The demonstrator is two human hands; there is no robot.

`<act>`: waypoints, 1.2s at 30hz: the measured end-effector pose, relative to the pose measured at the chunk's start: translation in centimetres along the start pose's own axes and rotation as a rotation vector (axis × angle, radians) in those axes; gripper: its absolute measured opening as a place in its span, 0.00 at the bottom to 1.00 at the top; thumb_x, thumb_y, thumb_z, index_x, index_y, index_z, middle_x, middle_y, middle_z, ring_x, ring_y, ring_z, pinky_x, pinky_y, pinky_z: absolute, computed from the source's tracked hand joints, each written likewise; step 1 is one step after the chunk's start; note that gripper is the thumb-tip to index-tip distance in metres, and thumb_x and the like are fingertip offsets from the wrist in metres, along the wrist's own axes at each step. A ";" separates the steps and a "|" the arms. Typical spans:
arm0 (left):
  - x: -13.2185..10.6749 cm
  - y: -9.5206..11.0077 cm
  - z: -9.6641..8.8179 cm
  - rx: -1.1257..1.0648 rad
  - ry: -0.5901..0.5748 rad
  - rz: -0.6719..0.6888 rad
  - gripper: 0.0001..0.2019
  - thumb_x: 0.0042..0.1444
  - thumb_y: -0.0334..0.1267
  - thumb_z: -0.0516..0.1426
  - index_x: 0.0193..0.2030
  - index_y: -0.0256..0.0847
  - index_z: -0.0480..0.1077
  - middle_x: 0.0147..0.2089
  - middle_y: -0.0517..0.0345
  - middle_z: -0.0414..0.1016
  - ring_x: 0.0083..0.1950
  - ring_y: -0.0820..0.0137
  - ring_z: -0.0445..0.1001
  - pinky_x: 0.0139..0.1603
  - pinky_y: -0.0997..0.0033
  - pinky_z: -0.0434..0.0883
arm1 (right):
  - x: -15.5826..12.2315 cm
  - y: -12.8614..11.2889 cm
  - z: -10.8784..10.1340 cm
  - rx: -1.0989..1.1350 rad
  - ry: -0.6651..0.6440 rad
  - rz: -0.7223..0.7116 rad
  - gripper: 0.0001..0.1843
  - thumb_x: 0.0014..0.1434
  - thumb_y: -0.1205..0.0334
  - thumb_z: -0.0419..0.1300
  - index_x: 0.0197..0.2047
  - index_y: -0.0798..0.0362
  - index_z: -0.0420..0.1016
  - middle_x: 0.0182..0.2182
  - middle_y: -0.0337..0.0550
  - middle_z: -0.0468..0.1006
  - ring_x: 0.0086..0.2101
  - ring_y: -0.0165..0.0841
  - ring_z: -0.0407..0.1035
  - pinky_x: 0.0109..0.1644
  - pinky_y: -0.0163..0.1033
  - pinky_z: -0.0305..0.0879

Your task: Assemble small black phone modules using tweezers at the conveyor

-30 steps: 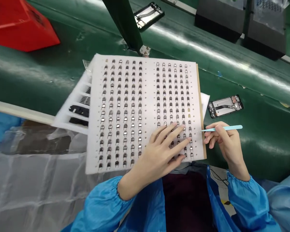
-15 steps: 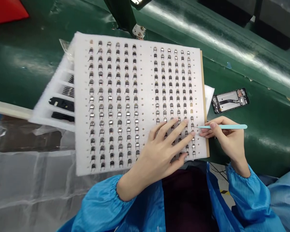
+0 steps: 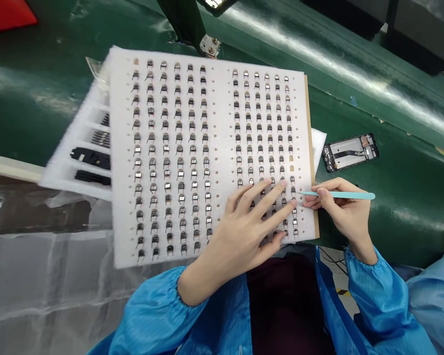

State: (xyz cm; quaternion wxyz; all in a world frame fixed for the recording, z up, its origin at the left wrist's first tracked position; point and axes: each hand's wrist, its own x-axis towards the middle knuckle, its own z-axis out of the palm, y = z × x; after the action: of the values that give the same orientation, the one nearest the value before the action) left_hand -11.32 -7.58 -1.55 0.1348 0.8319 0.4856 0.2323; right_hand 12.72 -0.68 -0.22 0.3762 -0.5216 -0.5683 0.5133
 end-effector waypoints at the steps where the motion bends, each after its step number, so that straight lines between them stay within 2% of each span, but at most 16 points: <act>1: 0.0 0.0 0.0 0.001 -0.003 -0.002 0.24 0.73 0.38 0.60 0.74 0.45 0.74 0.82 0.46 0.67 0.81 0.42 0.66 0.76 0.35 0.67 | 0.0 0.2 0.1 0.011 0.013 -0.030 0.12 0.71 0.50 0.73 0.42 0.50 0.87 0.31 0.42 0.89 0.30 0.39 0.88 0.35 0.39 0.89; 7: -0.1 0.0 -0.7 -0.012 -0.042 0.003 0.23 0.76 0.36 0.59 0.75 0.44 0.72 0.83 0.44 0.65 0.82 0.40 0.65 0.75 0.34 0.67 | -0.8 0.7 -0.2 0.063 0.150 -0.184 0.09 0.70 0.52 0.73 0.41 0.48 0.88 0.30 0.42 0.90 0.29 0.42 0.88 0.29 0.40 0.87; 9: 0.2 0.2 -1.1 -0.046 -0.028 -0.023 0.22 0.77 0.34 0.58 0.74 0.45 0.72 0.81 0.44 0.68 0.81 0.41 0.66 0.74 0.35 0.69 | -1.4 0.7 -0.7 0.097 0.181 -0.213 0.10 0.71 0.52 0.73 0.41 0.48 0.88 0.30 0.43 0.90 0.28 0.41 0.87 0.27 0.40 0.86; 11: 1.0 0.9 -1.4 -0.138 0.063 -0.073 0.19 0.77 0.31 0.59 0.71 0.44 0.73 0.74 0.45 0.77 0.76 0.48 0.73 0.72 0.41 0.73 | -2.1 0.7 -1.1 0.163 0.190 -0.237 0.09 0.71 0.53 0.73 0.41 0.49 0.88 0.30 0.42 0.89 0.26 0.39 0.86 0.26 0.38 0.84; 13: 2.2 1.8 -1.5 -0.269 0.209 -0.098 0.16 0.75 0.27 0.62 0.65 0.44 0.75 0.63 0.49 0.84 0.67 0.57 0.80 0.67 0.51 0.77 | -2.8 0.6 -1.2 0.254 0.190 -0.234 0.09 0.71 0.54 0.73 0.41 0.50 0.87 0.28 0.41 0.89 0.23 0.37 0.84 0.24 0.36 0.83; 16: 4.1 3.2 -0.9 -0.416 0.371 -0.045 0.14 0.72 0.22 0.64 0.57 0.43 0.78 0.52 0.55 0.85 0.56 0.66 0.83 0.58 0.62 0.80 | -3.9 0.5 -0.9 0.360 0.155 -0.182 0.10 0.70 0.54 0.73 0.40 0.50 0.87 0.27 0.40 0.88 0.21 0.35 0.82 0.22 0.35 0.80; 21: 5.2 4.0 0.3 -0.483 0.452 0.028 0.12 0.69 0.19 0.64 0.51 0.41 0.79 0.46 0.56 0.83 0.50 0.66 0.83 0.52 0.62 0.81 | -4.7 0.6 -0.4 0.411 0.144 -0.139 0.13 0.70 0.51 0.73 0.38 0.51 0.86 0.26 0.41 0.87 0.20 0.36 0.81 0.21 0.36 0.80; 25: 4.9 4.0 0.3 -0.453 0.511 0.044 0.12 0.68 0.20 0.66 0.51 0.41 0.79 0.46 0.55 0.83 0.49 0.66 0.83 0.50 0.64 0.82 | -4.8 0.9 -0.5 0.455 0.148 -0.176 0.09 0.70 0.54 0.73 0.39 0.50 0.87 0.27 0.40 0.88 0.20 0.35 0.82 0.22 0.35 0.81; 28: 4.7 4.2 0.1 -0.437 0.510 0.031 0.12 0.67 0.20 0.66 0.48 0.42 0.79 0.44 0.57 0.82 0.48 0.66 0.82 0.50 0.64 0.81 | -5.0 1.0 -0.4 0.451 0.149 -0.197 0.09 0.71 0.56 0.72 0.40 0.51 0.86 0.28 0.40 0.88 0.21 0.35 0.83 0.22 0.34 0.81; 30: 4.6 4.3 0.1 -0.463 0.507 -0.002 0.11 0.68 0.21 0.65 0.47 0.43 0.79 0.43 0.57 0.82 0.47 0.66 0.81 0.49 0.63 0.80 | -5.4 1.0 -0.4 0.410 0.146 -0.244 0.07 0.73 0.58 0.70 0.41 0.51 0.86 0.29 0.40 0.89 0.23 0.37 0.84 0.23 0.35 0.81; 33: 4.6 4.8 0.4 -0.538 0.492 -0.079 0.11 0.68 0.21 0.63 0.46 0.43 0.78 0.42 0.58 0.82 0.47 0.65 0.81 0.48 0.62 0.79 | -5.7 1.3 0.0 0.287 0.173 -0.394 0.03 0.72 0.64 0.69 0.45 0.50 0.86 0.32 0.42 0.90 0.27 0.39 0.87 0.26 0.38 0.84; 36: 4.4 5.8 0.8 -0.640 0.487 -0.201 0.09 0.66 0.23 0.64 0.43 0.43 0.78 0.40 0.57 0.82 0.45 0.65 0.81 0.47 0.63 0.79 | -5.9 1.7 0.4 0.158 0.250 -0.541 0.05 0.70 0.68 0.70 0.47 0.50 0.87 0.34 0.42 0.91 0.29 0.41 0.88 0.28 0.42 0.86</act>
State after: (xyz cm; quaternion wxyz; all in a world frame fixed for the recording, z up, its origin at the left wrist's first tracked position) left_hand -4.71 -6.59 1.51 0.2896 0.6172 0.4855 0.5473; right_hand 13.71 -6.64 -1.32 0.6056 -0.3799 -0.5941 0.3688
